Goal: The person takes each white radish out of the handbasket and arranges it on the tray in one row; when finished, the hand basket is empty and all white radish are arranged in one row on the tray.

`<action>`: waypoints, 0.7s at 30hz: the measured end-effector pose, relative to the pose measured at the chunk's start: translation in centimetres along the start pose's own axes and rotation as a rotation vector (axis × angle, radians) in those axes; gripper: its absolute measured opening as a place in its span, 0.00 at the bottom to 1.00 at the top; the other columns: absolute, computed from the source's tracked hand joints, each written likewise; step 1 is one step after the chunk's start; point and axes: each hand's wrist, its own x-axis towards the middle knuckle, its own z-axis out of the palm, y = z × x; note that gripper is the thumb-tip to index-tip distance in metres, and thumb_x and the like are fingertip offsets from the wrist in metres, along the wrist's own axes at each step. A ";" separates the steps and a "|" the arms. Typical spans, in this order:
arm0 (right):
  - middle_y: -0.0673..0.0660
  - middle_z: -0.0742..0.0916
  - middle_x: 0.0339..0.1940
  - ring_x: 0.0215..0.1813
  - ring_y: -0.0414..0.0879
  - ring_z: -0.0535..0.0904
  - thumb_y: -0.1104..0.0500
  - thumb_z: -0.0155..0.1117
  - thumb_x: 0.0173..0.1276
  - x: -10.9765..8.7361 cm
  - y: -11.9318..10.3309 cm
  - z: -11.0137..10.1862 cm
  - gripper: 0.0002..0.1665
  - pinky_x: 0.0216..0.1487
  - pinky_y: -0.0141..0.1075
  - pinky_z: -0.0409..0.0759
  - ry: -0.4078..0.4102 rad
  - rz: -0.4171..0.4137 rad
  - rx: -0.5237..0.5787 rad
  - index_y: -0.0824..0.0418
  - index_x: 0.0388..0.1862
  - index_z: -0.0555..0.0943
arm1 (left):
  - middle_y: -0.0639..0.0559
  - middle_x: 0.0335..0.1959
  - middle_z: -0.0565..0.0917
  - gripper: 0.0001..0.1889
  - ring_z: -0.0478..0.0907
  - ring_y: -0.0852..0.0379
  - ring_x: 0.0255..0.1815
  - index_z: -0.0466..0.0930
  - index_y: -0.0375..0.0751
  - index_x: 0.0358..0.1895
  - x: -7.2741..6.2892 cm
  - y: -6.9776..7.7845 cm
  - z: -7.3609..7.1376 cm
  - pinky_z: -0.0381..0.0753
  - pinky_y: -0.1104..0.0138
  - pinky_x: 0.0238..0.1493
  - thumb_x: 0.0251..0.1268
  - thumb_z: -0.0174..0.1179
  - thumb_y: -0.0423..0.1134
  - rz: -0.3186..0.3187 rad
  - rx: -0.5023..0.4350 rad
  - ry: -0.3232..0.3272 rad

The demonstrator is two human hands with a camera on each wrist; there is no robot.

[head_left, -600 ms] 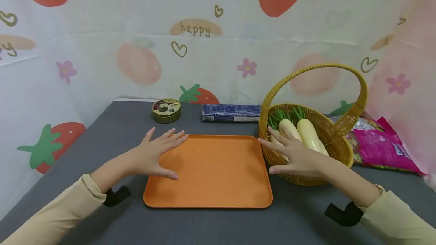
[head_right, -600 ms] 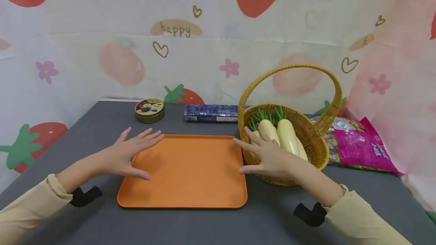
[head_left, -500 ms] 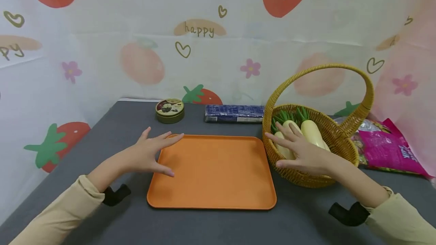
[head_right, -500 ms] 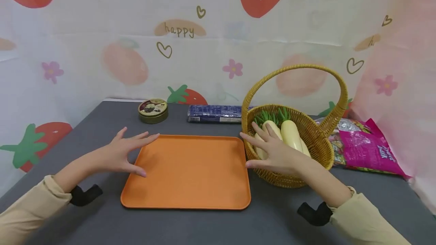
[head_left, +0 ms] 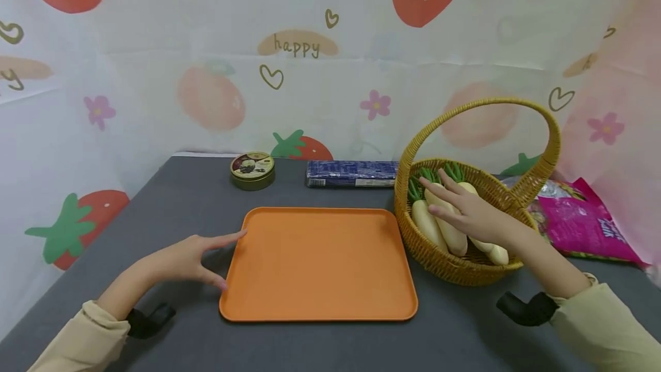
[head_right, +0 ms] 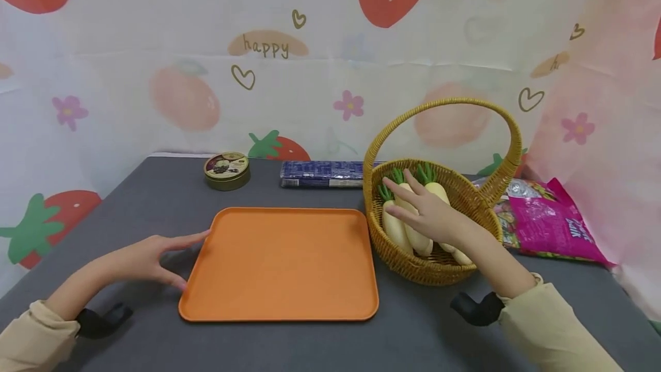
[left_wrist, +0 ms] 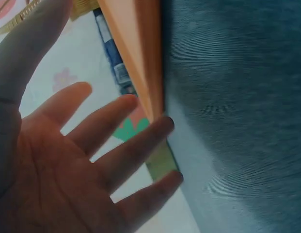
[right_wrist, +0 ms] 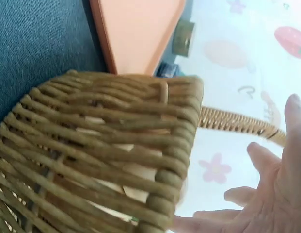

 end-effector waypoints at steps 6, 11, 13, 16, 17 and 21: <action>0.69 0.43 0.69 0.66 0.69 0.39 0.48 0.42 0.72 0.6 1.1 -0.8 0.34 0.54 0.65 0.46 -0.023 0.034 0.015 0.58 0.72 0.50 | 0.28 0.64 0.54 0.49 0.48 0.32 0.64 0.56 0.38 0.68 -0.3 -0.2 0.8 0.50 0.40 0.54 0.42 0.67 0.55 -0.068 -0.053 -0.018; 0.72 0.45 0.68 0.66 0.69 0.39 0.47 0.41 0.72 1.2 1.5 -1.0 0.34 0.54 0.65 0.46 -0.059 0.063 0.031 0.61 0.71 0.50 | 0.28 0.64 0.53 0.47 0.43 0.30 0.64 0.58 0.40 0.67 -0.4 -0.3 1.0 0.46 0.37 0.53 0.42 0.68 0.54 -0.111 -0.067 -0.037; 0.73 0.47 0.68 0.66 0.67 0.39 0.47 0.41 0.72 1.5 1.7 -0.9 0.34 0.55 0.64 0.47 -0.075 0.069 0.042 0.61 0.71 0.51 | 0.27 0.64 0.52 0.46 0.44 0.29 0.64 0.59 0.39 0.67 -0.5 -0.4 1.0 0.46 0.36 0.52 0.43 0.68 0.53 -0.111 -0.070 -0.046; 0.74 0.49 0.67 0.66 0.67 0.40 0.46 0.42 0.72 1.9 2.0 -0.6 0.35 0.55 0.63 0.48 -0.104 0.083 0.052 0.64 0.70 0.52 | 0.26 0.65 0.49 0.46 0.44 0.27 0.62 0.58 0.39 0.67 -0.6 -0.7 1.2 0.45 0.34 0.50 0.43 0.68 0.51 -0.122 -0.079 -0.064; 0.74 0.50 0.67 0.66 0.67 0.41 0.47 0.44 0.71 1.9 2.1 -0.6 0.35 0.55 0.62 0.50 -0.112 0.088 0.044 0.65 0.70 0.53 | 0.26 0.65 0.48 0.46 0.44 0.27 0.62 0.58 0.38 0.67 -0.6 -0.7 1.2 0.45 0.34 0.50 0.43 0.69 0.51 -0.125 -0.086 -0.071; 0.79 0.56 0.63 0.61 0.69 0.57 0.51 0.53 0.68 2.1 2.5 -0.4 0.33 0.52 0.57 0.62 -0.132 0.067 -0.065 0.72 0.63 0.63 | 0.25 0.65 0.44 0.47 0.43 0.25 0.62 0.56 0.40 0.68 -0.6 -0.7 1.3 0.49 0.35 0.50 0.43 0.69 0.52 -0.161 -0.105 -0.089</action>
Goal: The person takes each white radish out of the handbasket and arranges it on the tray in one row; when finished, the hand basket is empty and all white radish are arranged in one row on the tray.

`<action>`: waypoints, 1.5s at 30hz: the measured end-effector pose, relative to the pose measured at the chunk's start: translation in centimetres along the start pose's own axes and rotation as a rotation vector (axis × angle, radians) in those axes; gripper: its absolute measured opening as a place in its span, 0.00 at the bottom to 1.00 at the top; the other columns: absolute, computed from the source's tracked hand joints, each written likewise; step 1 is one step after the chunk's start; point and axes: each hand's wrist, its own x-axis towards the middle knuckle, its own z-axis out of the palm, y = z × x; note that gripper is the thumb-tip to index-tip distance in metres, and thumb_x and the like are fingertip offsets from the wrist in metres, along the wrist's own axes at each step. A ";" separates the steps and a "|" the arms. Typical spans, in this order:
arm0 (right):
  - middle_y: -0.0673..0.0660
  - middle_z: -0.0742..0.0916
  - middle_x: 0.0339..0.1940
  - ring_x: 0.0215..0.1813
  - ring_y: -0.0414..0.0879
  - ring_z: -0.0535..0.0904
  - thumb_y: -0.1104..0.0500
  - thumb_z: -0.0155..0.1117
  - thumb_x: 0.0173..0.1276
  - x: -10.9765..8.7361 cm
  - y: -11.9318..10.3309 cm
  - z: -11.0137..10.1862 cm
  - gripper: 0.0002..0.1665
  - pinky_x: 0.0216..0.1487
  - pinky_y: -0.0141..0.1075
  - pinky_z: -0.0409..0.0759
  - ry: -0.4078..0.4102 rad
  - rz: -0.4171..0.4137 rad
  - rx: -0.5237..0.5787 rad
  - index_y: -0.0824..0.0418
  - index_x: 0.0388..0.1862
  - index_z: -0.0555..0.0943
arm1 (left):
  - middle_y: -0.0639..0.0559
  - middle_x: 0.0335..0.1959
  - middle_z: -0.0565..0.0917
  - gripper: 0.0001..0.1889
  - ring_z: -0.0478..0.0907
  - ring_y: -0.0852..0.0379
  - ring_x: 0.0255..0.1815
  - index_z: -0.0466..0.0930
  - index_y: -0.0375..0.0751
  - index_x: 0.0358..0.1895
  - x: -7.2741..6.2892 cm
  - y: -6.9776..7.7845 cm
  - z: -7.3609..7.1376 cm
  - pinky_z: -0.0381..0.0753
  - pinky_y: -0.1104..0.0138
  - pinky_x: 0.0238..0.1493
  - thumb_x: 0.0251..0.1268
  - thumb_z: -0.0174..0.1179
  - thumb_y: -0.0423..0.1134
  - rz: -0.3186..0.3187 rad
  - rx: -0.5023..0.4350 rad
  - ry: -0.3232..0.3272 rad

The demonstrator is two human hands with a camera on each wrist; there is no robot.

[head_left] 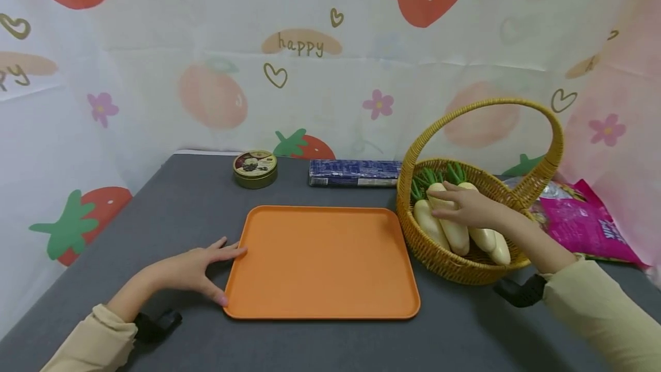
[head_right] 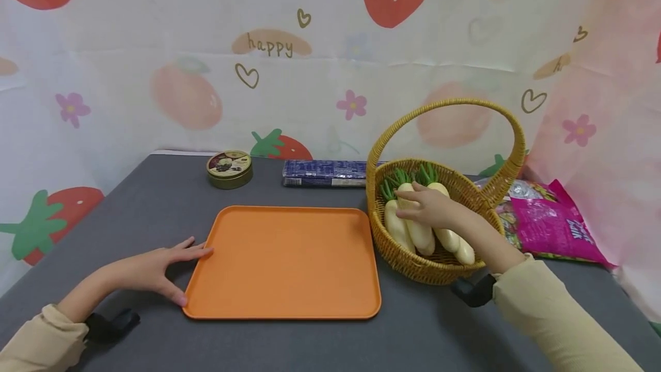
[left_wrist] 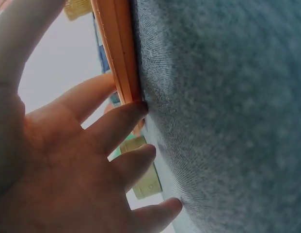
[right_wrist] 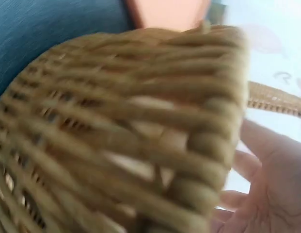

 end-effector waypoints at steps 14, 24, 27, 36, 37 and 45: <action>0.75 0.73 0.51 0.18 0.42 0.71 0.59 0.58 0.64 0.6 -1.2 -0.9 0.24 0.23 0.36 0.72 -0.067 0.188 0.039 0.71 0.56 0.72 | 0.25 0.65 0.44 0.48 0.43 0.28 0.63 0.56 0.39 0.68 0.1 -0.1 0.0 0.51 0.36 0.51 0.43 0.69 0.51 -0.006 -0.019 -0.011; 0.80 0.60 0.59 0.34 0.56 0.76 0.57 0.60 0.61 0.5 -0.2 -1.1 0.34 0.28 0.40 0.74 -0.102 0.277 0.201 0.68 0.63 0.65 | 0.27 0.66 0.47 0.47 0.43 0.32 0.65 0.56 0.39 0.68 0.1 -0.2 -0.1 0.50 0.38 0.53 0.43 0.69 0.50 0.014 -0.030 -0.004; 0.80 0.61 0.59 0.49 0.66 0.71 0.54 0.61 0.61 0.2 0.2 -1.0 0.35 0.32 0.41 0.75 -0.071 0.253 0.177 0.68 0.64 0.64 | 0.27 0.66 0.47 0.47 0.43 0.31 0.65 0.56 0.38 0.68 0.1 -0.2 0.1 0.50 0.37 0.52 0.43 0.69 0.51 0.013 -0.031 -0.008; 0.78 0.58 0.62 0.53 0.67 0.68 0.52 0.62 0.60 -1.1 0.2 -1.6 0.40 0.35 0.43 0.77 0.048 0.238 0.393 0.65 0.67 0.59 | 0.26 0.65 0.48 0.50 0.44 0.30 0.64 0.52 0.38 0.69 0.1 -0.1 0.3 0.50 0.38 0.53 0.43 0.69 0.51 0.011 -0.029 -0.003; 0.78 0.57 0.63 0.54 0.68 0.67 0.52 0.62 0.60 -1.2 0.2 -1.7 0.41 0.36 0.43 0.77 0.059 0.232 0.432 0.65 0.68 0.58 | 0.27 0.65 0.48 0.50 0.45 0.30 0.64 0.51 0.39 0.69 0.1 -0.1 0.2 0.50 0.38 0.53 0.43 0.69 0.51 0.010 -0.029 -0.001; 0.75 0.53 0.65 0.59 0.68 0.60 0.53 0.60 0.63 -2.1 -0.3 -2.3 0.42 0.40 0.46 0.76 0.110 0.185 0.588 0.63 0.70 0.54 | 0.29 0.66 0.48 0.51 0.43 0.32 0.65 0.50 0.39 0.69 0.1 -0.3 0.1 0.49 0.38 0.53 0.43 0.69 0.50 0.031 -0.033 0.002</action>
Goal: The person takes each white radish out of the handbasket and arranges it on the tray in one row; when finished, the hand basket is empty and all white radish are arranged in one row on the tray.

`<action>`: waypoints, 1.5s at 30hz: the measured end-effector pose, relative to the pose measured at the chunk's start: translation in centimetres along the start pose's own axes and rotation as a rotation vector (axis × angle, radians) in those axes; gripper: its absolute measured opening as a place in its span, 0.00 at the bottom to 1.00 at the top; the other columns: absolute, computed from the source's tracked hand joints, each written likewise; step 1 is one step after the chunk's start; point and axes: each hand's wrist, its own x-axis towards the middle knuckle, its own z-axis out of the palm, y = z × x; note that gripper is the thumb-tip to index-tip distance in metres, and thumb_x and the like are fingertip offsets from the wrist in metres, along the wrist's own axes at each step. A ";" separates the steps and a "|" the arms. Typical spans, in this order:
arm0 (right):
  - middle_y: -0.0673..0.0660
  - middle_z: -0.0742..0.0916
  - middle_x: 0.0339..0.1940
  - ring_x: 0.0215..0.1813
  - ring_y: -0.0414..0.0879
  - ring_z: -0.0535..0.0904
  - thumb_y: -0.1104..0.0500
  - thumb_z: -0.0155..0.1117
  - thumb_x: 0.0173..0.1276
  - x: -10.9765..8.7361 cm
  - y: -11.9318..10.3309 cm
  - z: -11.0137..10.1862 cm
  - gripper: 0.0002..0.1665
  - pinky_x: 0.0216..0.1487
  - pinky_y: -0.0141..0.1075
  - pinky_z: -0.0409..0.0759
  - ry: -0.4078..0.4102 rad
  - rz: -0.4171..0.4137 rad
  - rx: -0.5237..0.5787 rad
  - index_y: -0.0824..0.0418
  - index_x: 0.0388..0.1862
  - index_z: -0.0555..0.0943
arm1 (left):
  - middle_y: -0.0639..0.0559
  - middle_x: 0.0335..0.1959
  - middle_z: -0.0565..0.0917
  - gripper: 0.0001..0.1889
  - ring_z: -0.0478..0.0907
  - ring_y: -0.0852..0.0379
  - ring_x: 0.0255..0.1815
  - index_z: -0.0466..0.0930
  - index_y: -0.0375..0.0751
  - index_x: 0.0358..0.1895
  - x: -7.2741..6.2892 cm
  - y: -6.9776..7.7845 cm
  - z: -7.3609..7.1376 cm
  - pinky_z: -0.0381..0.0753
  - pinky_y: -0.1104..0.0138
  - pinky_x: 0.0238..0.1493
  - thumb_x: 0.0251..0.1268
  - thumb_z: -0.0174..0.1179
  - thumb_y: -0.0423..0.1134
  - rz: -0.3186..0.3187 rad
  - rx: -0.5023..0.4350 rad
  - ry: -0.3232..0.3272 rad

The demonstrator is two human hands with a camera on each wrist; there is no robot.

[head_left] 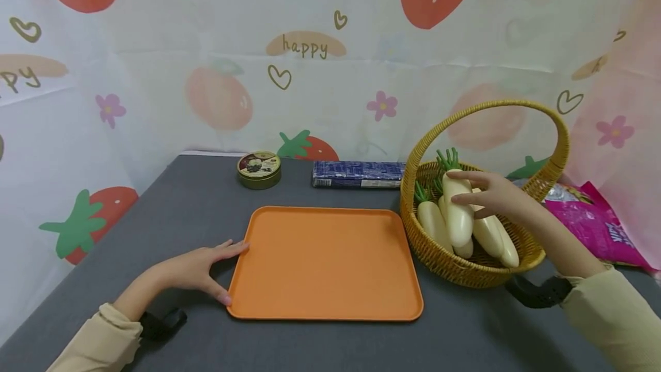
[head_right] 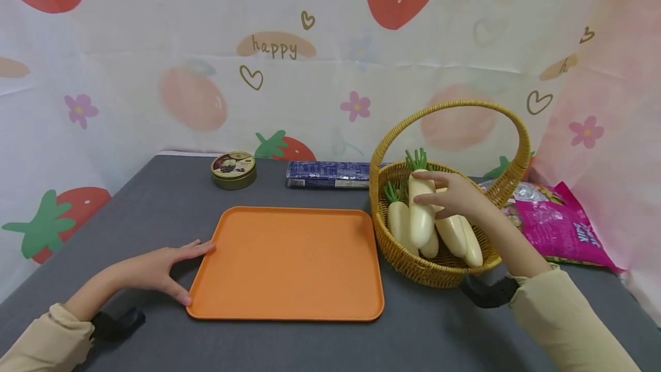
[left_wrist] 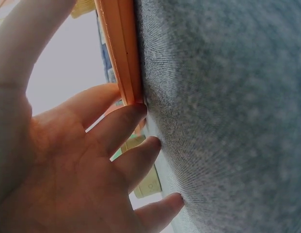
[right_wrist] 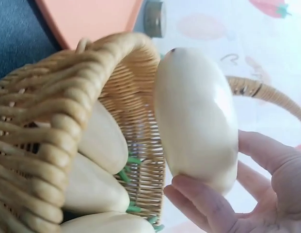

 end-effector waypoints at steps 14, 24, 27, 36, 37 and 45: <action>0.68 0.55 0.67 0.62 0.67 0.55 0.54 0.57 0.65 -3.2 -0.6 1.3 0.36 0.40 0.48 0.76 0.027 -0.069 0.051 0.61 0.69 0.57 | 0.27 0.65 0.47 0.51 0.43 0.30 0.64 0.50 0.37 0.69 -0.1 0.0 0.1 0.50 0.39 0.53 0.43 0.69 0.51 -0.018 0.010 0.002; 0.70 0.57 0.65 0.56 0.67 0.65 0.57 0.57 0.66 -4.8 -0.4 2.8 0.35 0.38 0.45 0.77 0.020 -0.085 0.112 0.61 0.69 0.58 | 0.27 0.65 0.48 0.51 0.44 0.31 0.64 0.51 0.37 0.69 0.1 0.1 0.2 0.50 0.38 0.53 0.42 0.69 0.50 0.007 0.022 0.007; 0.69 0.56 0.66 0.57 0.69 0.63 0.57 0.58 0.65 -5.0 -0.4 3.3 0.34 0.37 0.45 0.77 0.021 -0.090 0.132 0.61 0.68 0.60 | 0.27 0.65 0.48 0.50 0.44 0.31 0.64 0.51 0.38 0.69 0.0 0.1 0.1 0.50 0.38 0.53 0.43 0.69 0.50 0.006 0.020 0.009; 0.70 0.59 0.65 0.48 0.54 0.76 0.61 0.61 0.62 -5.5 -0.4 5.2 0.32 0.35 0.45 0.77 -0.017 -0.129 0.200 0.58 0.65 0.65 | 0.24 0.65 0.45 0.49 0.44 0.28 0.63 0.50 0.37 0.69 -0.8 -0.2 0.1 0.52 0.38 0.51 0.45 0.68 0.49 0.014 0.010 -0.003; 0.70 0.59 0.65 0.47 0.53 0.77 0.60 0.61 0.62 -5.6 -0.5 5.3 0.32 0.35 0.45 0.77 -0.023 -0.131 0.198 0.58 0.65 0.66 | 0.24 0.65 0.45 0.49 0.45 0.27 0.63 0.49 0.37 0.69 -0.8 -0.2 0.1 0.52 0.37 0.51 0.46 0.67 0.50 0.008 0.008 -0.006; 0.69 0.60 0.65 0.46 0.54 0.77 0.61 0.60 0.62 -6.3 -0.8 5.5 0.31 0.36 0.46 0.77 -0.059 -0.121 0.180 0.60 0.65 0.66 | 0.25 0.65 0.44 0.49 0.42 0.29 0.64 0.49 0.37 0.69 -0.1 -0.1 0.1 0.50 0.38 0.53 0.46 0.67 0.49 0.017 -0.013 -0.007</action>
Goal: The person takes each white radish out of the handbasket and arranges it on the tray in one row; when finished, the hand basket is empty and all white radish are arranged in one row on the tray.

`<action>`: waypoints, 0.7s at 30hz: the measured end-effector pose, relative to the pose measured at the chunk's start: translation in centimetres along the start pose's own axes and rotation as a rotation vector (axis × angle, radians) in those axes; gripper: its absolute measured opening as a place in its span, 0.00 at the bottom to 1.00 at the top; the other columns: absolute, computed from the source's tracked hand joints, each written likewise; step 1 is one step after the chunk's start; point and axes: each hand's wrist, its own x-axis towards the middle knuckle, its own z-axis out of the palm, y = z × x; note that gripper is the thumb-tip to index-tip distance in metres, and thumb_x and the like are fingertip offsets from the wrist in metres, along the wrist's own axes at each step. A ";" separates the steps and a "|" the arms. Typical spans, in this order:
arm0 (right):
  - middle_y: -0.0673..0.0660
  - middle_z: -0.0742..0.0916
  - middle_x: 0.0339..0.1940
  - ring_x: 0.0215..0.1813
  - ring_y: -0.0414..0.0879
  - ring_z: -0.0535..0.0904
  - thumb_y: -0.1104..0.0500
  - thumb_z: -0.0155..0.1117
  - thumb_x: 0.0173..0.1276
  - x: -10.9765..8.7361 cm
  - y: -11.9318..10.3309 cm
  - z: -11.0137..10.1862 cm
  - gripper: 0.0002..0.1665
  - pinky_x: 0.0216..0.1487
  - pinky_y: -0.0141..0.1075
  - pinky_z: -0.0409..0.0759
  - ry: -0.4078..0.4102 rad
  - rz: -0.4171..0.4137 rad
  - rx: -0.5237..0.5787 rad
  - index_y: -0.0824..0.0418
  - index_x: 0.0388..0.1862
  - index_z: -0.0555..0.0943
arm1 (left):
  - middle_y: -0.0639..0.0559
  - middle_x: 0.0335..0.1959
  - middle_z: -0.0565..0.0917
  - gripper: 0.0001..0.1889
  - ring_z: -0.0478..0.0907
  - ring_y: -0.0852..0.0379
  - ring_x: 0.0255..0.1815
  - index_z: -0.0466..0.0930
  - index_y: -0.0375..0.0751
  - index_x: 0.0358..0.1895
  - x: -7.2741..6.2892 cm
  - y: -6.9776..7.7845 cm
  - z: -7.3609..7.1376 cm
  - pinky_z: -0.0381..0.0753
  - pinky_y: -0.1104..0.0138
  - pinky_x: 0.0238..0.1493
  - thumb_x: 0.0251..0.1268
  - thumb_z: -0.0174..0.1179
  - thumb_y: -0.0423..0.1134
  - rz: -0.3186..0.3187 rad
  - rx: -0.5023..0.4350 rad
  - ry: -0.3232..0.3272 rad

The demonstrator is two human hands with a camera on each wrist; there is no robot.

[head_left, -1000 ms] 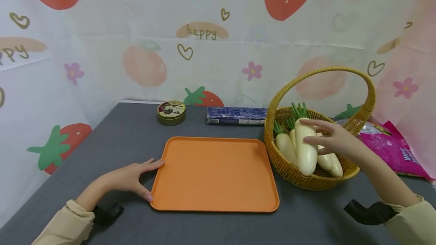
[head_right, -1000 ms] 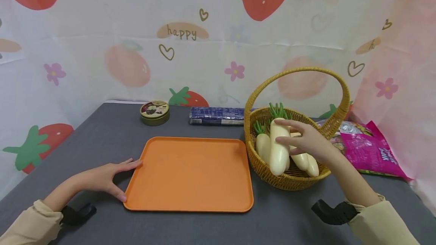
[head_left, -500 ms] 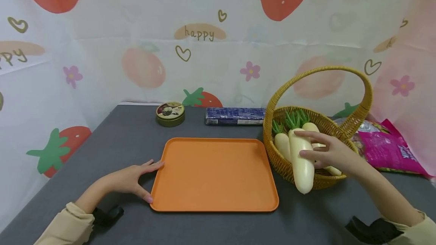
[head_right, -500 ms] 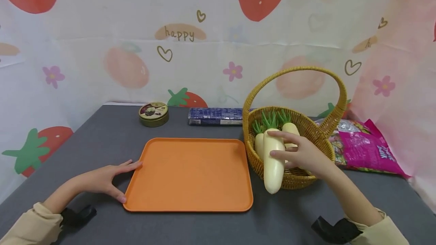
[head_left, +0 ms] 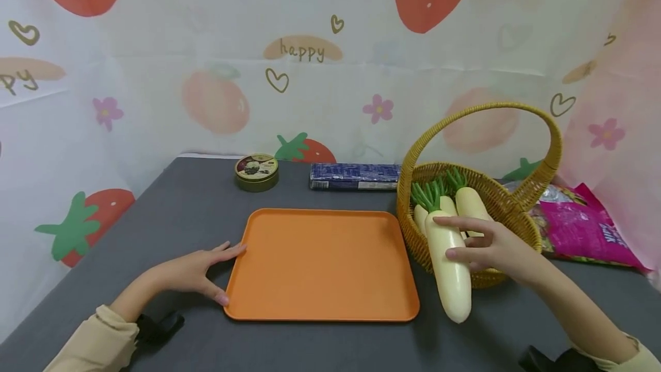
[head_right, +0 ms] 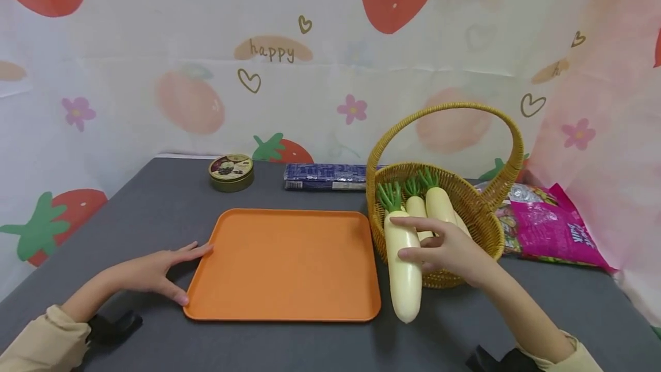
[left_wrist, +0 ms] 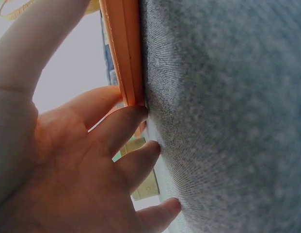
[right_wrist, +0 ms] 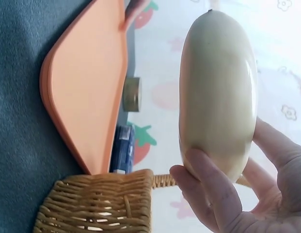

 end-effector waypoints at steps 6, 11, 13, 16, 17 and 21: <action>0.71 0.60 0.64 0.47 0.54 0.77 0.61 0.59 0.63 -0.2 -0.2 0.6 0.31 0.38 0.47 0.76 -0.064 0.006 0.035 0.60 0.65 0.65 | 0.26 0.66 0.44 0.50 0.41 0.31 0.65 0.49 0.37 0.70 0.3 0.1 0.0 0.49 0.38 0.53 0.45 0.68 0.49 0.007 0.008 -0.001; 0.69 0.63 0.64 0.44 0.52 0.78 0.62 0.59 0.63 0.3 -0.7 1.6 0.30 0.37 0.46 0.76 -0.103 -0.027 0.028 0.61 0.64 0.66 | 0.26 0.65 0.44 0.50 0.41 0.31 0.65 0.49 0.36 0.69 -0.1 0.2 0.0 0.48 0.37 0.53 0.45 0.68 0.48 0.009 0.000 0.004; 0.67 0.66 0.62 0.40 0.50 0.78 0.62 0.60 0.62 0.6 -0.8 2.0 0.30 0.35 0.45 0.76 -0.111 -0.043 0.016 0.62 0.64 0.67 | 0.26 0.66 0.45 0.50 0.41 0.31 0.65 0.49 0.36 0.69 -0.1 0.3 0.0 0.49 0.37 0.53 0.45 0.68 0.48 0.013 -0.001 0.007; 0.66 0.71 0.59 0.40 0.51 0.78 0.61 0.62 0.61 1.1 -1.0 2.6 0.32 0.36 0.46 0.76 -0.121 -0.037 0.020 0.61 0.64 0.67 | 0.26 0.66 0.45 0.50 0.41 0.31 0.65 0.49 0.36 0.69 -0.2 0.3 0.0 0.48 0.37 0.53 0.45 0.68 0.48 0.015 -0.004 0.006; 0.65 0.71 0.59 0.42 0.51 0.77 0.60 0.62 0.61 1.3 -1.0 2.8 0.32 0.36 0.45 0.76 -0.116 -0.023 0.023 0.60 0.64 0.67 | 0.26 0.66 0.45 0.50 0.41 0.31 0.65 0.49 0.36 0.69 -0.2 0.3 0.0 0.48 0.37 0.53 0.45 0.68 0.48 0.014 -0.006 0.005; 0.65 0.67 0.62 0.49 0.52 0.76 0.58 0.64 0.59 2.3 -1.2 3.6 0.33 0.39 0.45 0.76 -0.094 0.001 0.036 0.57 0.64 0.67 | 0.26 0.66 0.45 0.50 0.40 0.31 0.65 0.49 0.36 0.69 -0.1 0.2 0.0 0.48 0.38 0.53 0.45 0.68 0.48 0.006 -0.007 0.003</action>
